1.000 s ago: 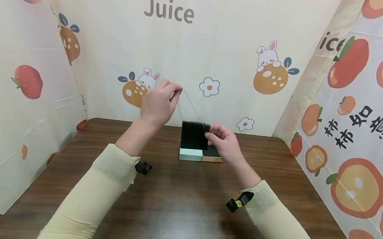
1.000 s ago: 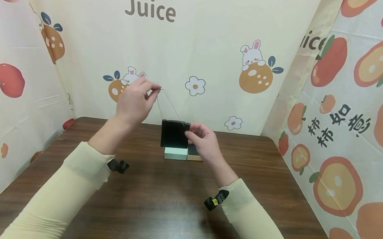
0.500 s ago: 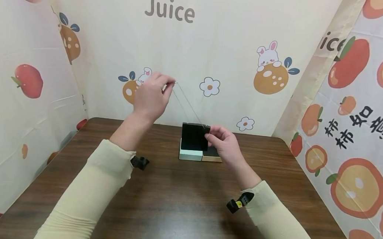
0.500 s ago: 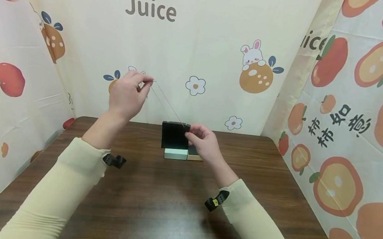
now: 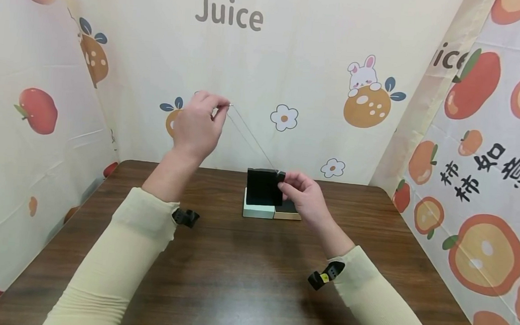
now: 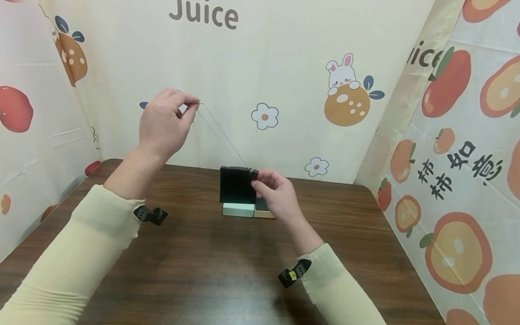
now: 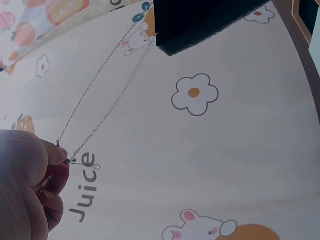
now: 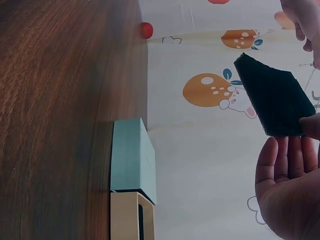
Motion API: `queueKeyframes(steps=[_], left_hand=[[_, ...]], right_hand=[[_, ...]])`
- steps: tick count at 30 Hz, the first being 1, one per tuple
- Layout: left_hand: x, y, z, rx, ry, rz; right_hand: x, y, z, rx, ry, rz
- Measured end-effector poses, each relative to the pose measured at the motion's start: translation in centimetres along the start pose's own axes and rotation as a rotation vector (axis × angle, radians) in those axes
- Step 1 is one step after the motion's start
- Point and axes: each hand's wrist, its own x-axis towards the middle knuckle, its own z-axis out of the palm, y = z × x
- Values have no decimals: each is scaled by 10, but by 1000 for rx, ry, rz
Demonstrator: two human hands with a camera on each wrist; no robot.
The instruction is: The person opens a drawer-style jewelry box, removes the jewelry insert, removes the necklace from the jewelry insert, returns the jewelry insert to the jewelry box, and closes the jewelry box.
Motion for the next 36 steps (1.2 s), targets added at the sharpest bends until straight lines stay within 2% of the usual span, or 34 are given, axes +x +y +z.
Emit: queueKeyframes(steps=[12,18,21,31,36], left_hand=[[-2,-6,-1,-8,-5,-40],[-2,-12,0,16,39,-23],[-2,-14,0,26,37,-21],[-6,-24,0,-11,-41,-56],[-11,-27,1,-46,-137,-107]], right_hand=[[-1,7,-3,-24,-5,-7],[-1,10,-4,-6,-6,-2],[-1,11,-5,-2,-3,-5],[-1,12,-6,-18,8,10],[-1,12,-7,-7,12,12]])
